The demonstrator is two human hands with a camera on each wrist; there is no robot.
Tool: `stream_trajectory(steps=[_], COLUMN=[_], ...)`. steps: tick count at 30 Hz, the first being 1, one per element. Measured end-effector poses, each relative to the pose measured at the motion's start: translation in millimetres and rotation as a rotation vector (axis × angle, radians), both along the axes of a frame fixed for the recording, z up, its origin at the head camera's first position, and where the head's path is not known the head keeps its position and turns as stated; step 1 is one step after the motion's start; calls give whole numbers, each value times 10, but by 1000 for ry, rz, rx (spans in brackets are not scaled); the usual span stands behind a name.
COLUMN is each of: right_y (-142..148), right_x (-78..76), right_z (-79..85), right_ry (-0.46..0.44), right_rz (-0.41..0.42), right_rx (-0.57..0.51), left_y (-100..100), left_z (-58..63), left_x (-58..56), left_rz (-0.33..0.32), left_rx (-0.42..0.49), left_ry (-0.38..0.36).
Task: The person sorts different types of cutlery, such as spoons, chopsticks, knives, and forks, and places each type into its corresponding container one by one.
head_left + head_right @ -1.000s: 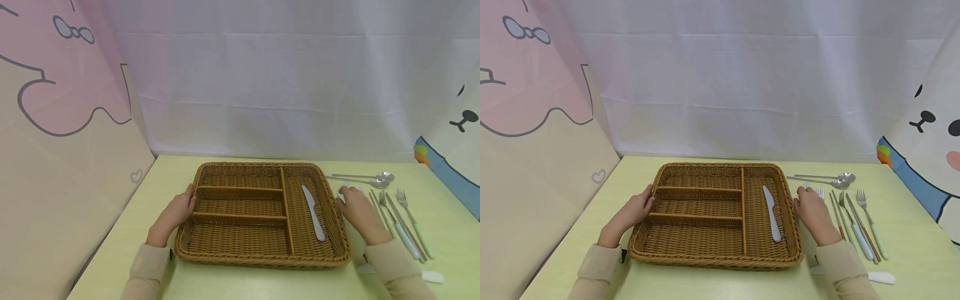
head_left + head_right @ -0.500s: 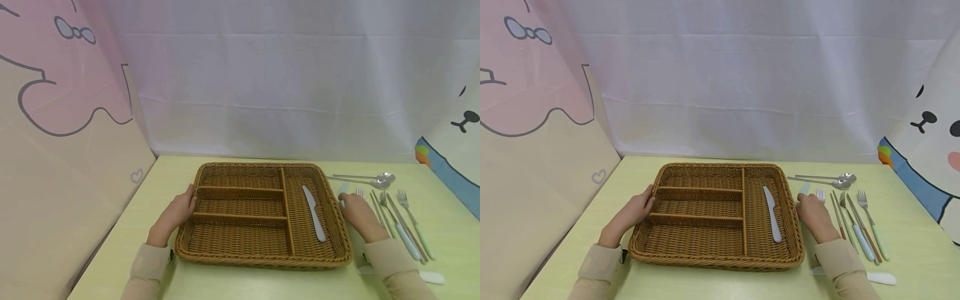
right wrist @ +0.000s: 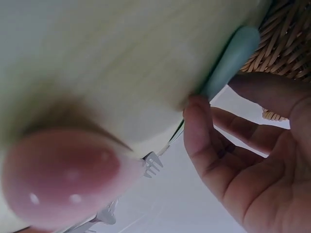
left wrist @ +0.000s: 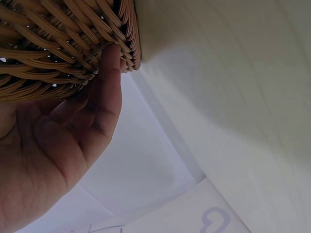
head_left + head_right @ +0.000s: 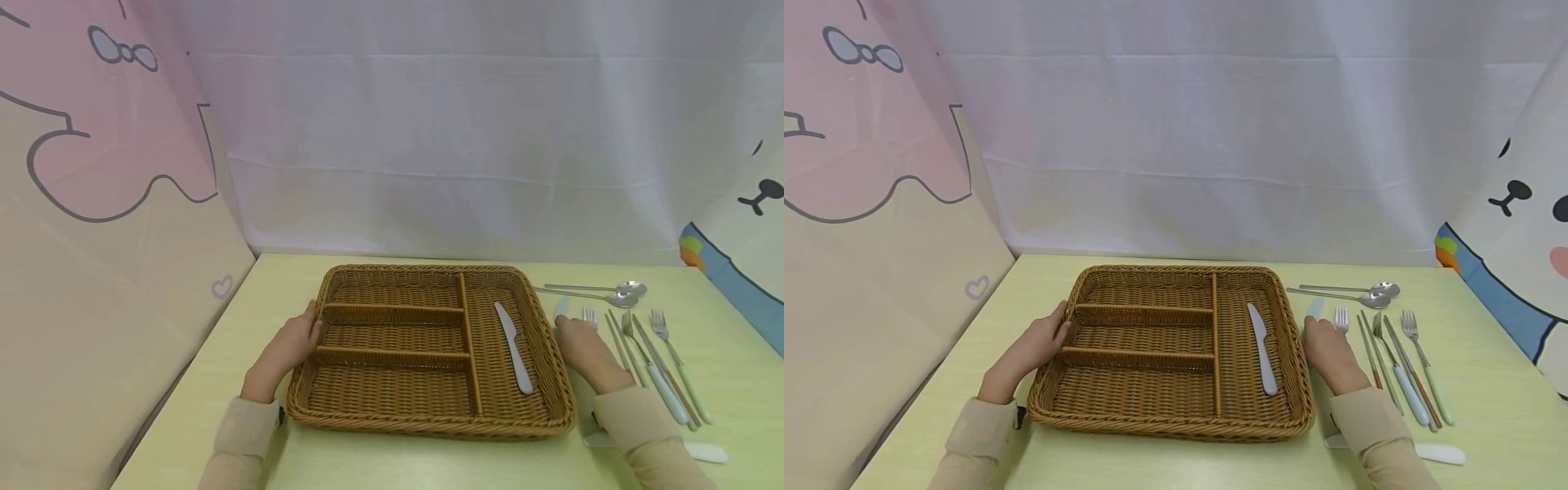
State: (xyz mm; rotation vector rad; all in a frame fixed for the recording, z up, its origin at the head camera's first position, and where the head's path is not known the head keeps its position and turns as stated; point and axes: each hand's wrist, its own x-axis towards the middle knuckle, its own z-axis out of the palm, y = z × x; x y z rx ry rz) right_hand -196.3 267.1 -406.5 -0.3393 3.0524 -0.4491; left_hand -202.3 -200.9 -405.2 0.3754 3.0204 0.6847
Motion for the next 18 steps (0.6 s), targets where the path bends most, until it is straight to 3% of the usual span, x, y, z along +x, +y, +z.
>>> stream_trajectory(steps=[18], right_y=[25], right_x=[40], right_z=[26], right_ry=[-85], right_rz=[9], right_rx=[-121], left_y=[11], left_z=[10], left_x=[7], left_rz=[3], left_rx=[-13], left_ry=[13])
